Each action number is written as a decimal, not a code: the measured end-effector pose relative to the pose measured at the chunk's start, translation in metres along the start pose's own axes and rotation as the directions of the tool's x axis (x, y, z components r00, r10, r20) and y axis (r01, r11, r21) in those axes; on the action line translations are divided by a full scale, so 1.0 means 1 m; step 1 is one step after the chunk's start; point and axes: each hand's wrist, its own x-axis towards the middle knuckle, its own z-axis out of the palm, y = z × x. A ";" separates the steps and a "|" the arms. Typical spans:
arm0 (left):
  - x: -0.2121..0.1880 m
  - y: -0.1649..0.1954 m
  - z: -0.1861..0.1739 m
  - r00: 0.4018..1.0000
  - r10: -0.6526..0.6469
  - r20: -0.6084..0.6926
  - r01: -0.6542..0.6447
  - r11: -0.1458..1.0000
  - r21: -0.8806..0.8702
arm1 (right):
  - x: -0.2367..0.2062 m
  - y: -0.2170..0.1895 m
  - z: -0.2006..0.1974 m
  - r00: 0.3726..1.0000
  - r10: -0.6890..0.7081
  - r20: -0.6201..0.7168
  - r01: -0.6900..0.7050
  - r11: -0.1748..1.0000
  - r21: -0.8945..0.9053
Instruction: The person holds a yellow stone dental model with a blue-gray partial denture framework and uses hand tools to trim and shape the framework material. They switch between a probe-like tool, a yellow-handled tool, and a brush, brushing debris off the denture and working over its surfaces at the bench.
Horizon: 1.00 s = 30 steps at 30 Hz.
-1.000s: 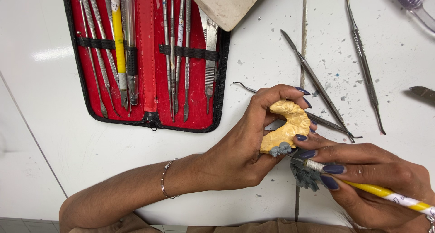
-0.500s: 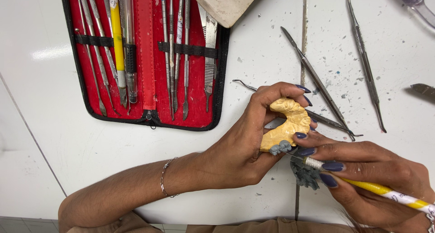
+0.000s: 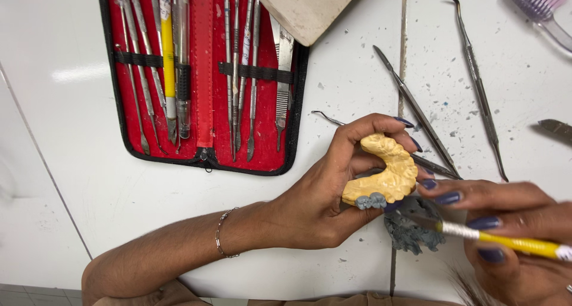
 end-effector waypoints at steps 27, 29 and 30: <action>0.001 0.000 -0.002 1.000 0.021 0.009 -0.021 0.998 0.057 | 0.004 0.012 -0.030 0.895 0.079 0.439 0.046 0.963 -0.266; 0.001 -0.001 -0.001 1.000 0.023 0.005 -0.023 0.998 0.059 | 0.004 0.004 -0.018 0.933 0.078 0.352 0.043 0.946 -0.321; 0.001 -0.001 -0.001 1.000 0.020 0.003 -0.021 0.998 0.056 | 0.006 -0.001 -0.014 0.937 0.079 0.339 0.044 0.939 -0.342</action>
